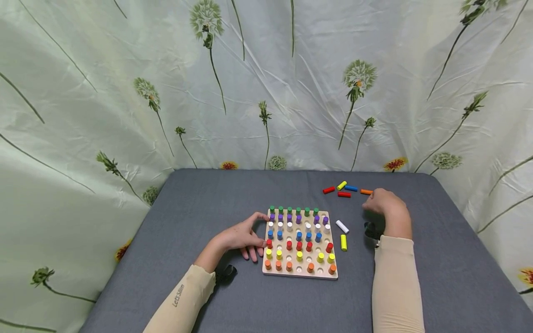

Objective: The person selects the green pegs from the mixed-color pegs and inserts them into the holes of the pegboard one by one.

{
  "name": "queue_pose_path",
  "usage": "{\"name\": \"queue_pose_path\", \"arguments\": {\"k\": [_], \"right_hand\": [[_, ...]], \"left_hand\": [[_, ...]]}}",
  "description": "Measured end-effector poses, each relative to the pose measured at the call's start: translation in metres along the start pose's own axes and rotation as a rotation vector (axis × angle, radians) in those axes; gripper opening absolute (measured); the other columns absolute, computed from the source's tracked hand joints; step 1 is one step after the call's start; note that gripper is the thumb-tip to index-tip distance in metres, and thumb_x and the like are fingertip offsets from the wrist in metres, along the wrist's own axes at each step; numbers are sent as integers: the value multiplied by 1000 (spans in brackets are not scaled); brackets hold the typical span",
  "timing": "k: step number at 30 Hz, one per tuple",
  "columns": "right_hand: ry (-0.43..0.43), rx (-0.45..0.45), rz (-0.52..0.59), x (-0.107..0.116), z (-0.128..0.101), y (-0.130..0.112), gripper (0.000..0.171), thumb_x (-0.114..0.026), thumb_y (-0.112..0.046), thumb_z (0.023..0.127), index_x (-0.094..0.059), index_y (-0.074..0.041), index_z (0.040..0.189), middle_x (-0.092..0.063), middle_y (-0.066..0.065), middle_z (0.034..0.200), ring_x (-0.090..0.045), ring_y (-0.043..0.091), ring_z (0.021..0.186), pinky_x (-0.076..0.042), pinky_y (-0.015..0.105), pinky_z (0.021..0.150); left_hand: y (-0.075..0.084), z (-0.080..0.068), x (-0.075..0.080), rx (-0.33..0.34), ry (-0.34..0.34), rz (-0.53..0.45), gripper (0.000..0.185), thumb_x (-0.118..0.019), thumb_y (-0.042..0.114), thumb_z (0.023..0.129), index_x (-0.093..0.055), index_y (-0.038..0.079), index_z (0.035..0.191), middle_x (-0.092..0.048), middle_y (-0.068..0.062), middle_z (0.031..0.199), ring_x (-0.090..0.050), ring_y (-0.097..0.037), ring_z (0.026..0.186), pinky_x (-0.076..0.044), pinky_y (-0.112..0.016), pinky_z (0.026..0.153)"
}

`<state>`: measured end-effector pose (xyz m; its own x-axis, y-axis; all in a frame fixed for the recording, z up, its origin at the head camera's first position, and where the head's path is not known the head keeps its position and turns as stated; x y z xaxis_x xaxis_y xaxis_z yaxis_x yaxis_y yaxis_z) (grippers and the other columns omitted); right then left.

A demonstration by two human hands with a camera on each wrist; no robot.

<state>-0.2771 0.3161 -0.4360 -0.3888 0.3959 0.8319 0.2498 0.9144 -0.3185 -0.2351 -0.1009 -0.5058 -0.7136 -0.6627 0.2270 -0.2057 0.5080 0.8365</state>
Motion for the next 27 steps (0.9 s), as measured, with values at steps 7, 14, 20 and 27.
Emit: {"name": "queue_pose_path", "arguments": {"k": [7, 14, 20, 27], "right_hand": [[80, 203, 77, 1, 5, -21, 25, -62, -21, 92, -62, 0, 106, -59, 9, 92, -54, 23, 84, -41, 34, 71], [73, 355, 185, -1, 3, -43, 25, -65, -14, 93, -63, 1, 112, -64, 12, 100, -57, 25, 91, -46, 32, 75], [9, 418, 268, -6, 0, -57, 25, -65, -9, 93, -63, 3, 115, -65, 10, 100, -56, 22, 90, -47, 32, 77], [-77, 511, 318, -16, 0, -73, 26, -63, -5, 92, -59, 4, 116, -57, 0, 85, -49, 15, 77, -41, 29, 69]], "left_hand": [[0, 0, 0, -4, 1, 2, 70, -73, 17, 98, -31, 31, 152, -80, -11, 81, -74, -16, 57, -55, -28, 47], [1, 0, 0, 2, 4, 2, 71, -74, 17, 98, -31, 31, 153, -80, -11, 81, -74, -16, 57, -55, -28, 47], [1, 0, 0, 0, 0, -4, 71, -74, 17, 98, -31, 31, 153, -80, -12, 81, -74, -17, 57, -55, -28, 47], [1, -1, 0, 4, 2, -6, 71, -73, 17, 99, -31, 31, 153, -80, -12, 81, -74, -17, 57, -55, -28, 47]]}}
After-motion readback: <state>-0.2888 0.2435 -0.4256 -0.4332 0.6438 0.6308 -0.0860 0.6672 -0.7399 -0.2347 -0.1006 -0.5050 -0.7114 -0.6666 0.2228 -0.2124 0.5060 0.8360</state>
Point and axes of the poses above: each hand's wrist, its own z-axis towards the middle knuckle, its own x-axis out of the back of the hand, y = z × x, the point moved 6 cm from there along z, towards the middle knuckle
